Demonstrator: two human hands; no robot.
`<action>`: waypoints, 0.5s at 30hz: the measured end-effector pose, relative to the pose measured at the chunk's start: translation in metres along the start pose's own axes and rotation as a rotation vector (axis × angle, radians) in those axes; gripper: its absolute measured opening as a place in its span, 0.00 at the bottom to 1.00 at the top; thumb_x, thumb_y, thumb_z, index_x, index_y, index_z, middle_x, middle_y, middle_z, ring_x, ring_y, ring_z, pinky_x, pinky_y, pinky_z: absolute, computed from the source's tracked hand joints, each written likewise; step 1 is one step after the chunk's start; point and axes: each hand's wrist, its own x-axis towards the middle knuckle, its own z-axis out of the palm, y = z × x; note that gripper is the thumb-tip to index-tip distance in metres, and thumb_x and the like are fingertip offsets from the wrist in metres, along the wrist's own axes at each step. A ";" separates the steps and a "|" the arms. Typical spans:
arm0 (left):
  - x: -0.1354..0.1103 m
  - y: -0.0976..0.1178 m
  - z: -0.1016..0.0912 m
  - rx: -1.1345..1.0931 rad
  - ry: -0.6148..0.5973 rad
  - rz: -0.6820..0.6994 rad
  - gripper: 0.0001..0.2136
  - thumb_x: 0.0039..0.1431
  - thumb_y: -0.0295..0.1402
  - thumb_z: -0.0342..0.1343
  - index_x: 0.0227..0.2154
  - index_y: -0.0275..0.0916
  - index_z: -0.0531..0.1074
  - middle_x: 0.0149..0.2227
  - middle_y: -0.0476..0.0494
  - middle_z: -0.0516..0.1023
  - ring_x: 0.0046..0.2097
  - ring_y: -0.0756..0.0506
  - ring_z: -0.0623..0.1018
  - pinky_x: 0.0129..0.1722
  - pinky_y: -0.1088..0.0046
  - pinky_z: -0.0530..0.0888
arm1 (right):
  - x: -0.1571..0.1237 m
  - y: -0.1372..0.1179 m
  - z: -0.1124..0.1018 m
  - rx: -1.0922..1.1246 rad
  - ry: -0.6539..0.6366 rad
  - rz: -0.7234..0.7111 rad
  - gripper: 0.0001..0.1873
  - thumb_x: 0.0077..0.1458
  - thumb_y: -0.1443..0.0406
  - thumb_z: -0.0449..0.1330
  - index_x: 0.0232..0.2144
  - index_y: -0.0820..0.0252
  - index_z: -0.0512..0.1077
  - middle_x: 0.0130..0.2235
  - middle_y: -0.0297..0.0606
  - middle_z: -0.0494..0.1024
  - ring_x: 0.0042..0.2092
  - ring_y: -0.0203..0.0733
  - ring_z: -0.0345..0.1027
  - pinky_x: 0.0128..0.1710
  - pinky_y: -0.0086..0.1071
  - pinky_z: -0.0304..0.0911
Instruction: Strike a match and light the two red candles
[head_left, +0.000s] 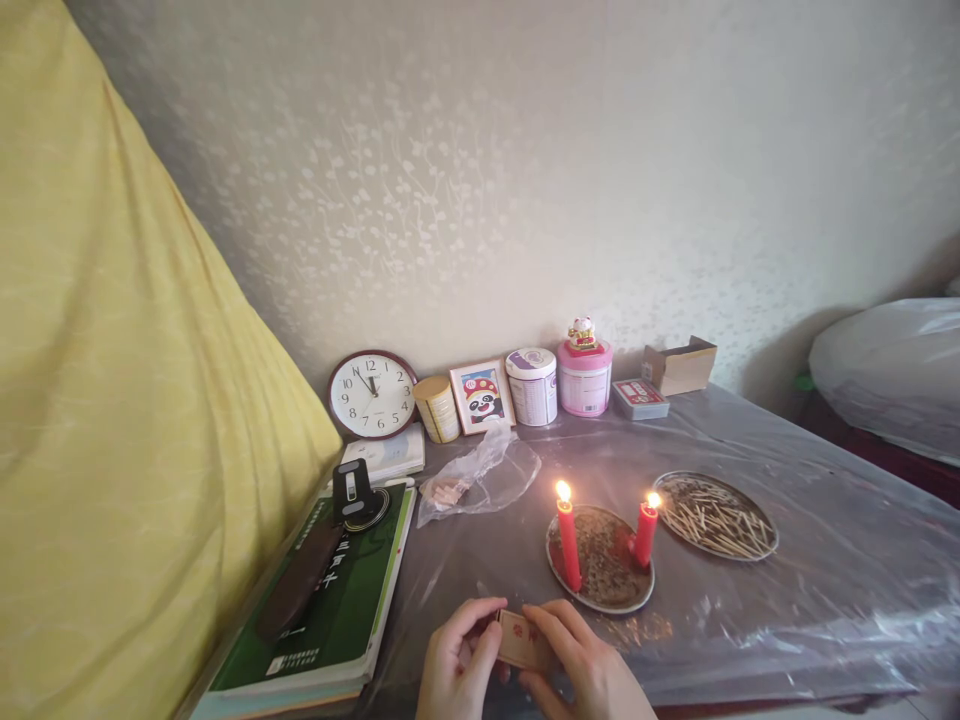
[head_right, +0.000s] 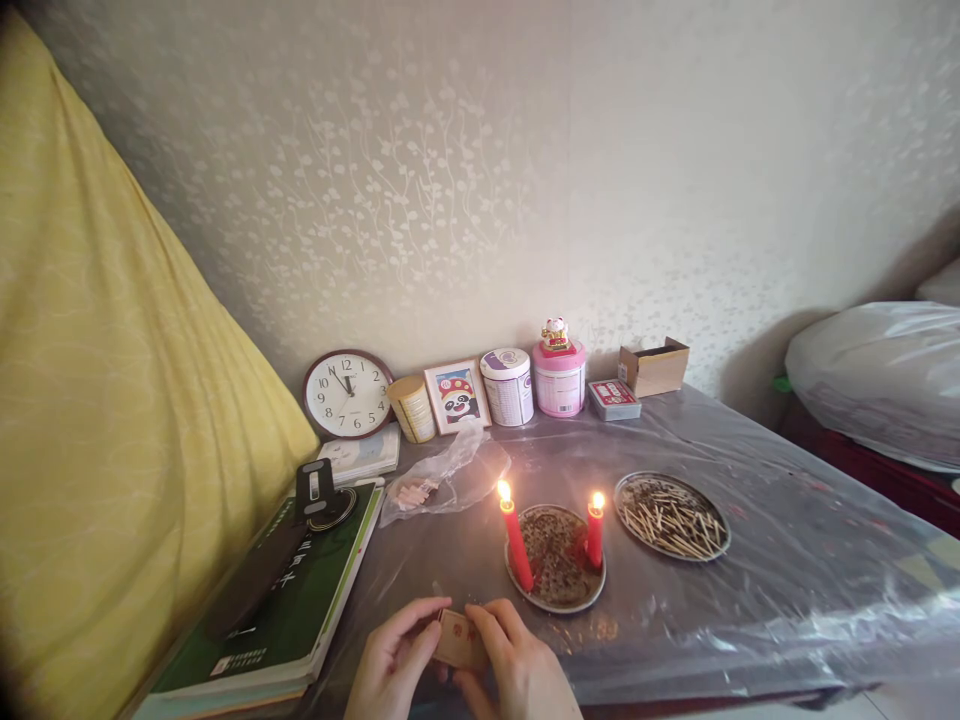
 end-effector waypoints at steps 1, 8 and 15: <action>0.000 -0.001 0.000 0.008 0.003 0.014 0.16 0.51 0.46 0.59 0.35 0.38 0.79 0.26 0.46 0.76 0.22 0.49 0.72 0.22 0.74 0.70 | 0.000 0.000 0.000 -0.010 -0.003 0.001 0.25 0.48 0.73 0.59 0.51 0.64 0.70 0.48 0.46 0.73 0.44 0.45 0.74 0.43 0.33 0.71; 0.003 0.000 -0.005 -0.001 0.002 0.005 0.15 0.52 0.46 0.59 0.35 0.39 0.79 0.26 0.47 0.76 0.22 0.50 0.73 0.23 0.75 0.71 | 0.000 0.003 -0.001 -0.036 -0.007 -0.003 0.26 0.49 0.73 0.58 0.52 0.65 0.69 0.48 0.48 0.73 0.44 0.47 0.74 0.44 0.36 0.71; 0.009 -0.005 -0.016 -0.086 0.036 -0.100 0.17 0.51 0.45 0.61 0.37 0.38 0.78 0.29 0.45 0.77 0.24 0.48 0.75 0.25 0.72 0.71 | -0.001 0.006 -0.007 0.030 0.000 0.034 0.24 0.52 0.71 0.57 0.53 0.66 0.68 0.49 0.48 0.72 0.45 0.46 0.72 0.45 0.35 0.69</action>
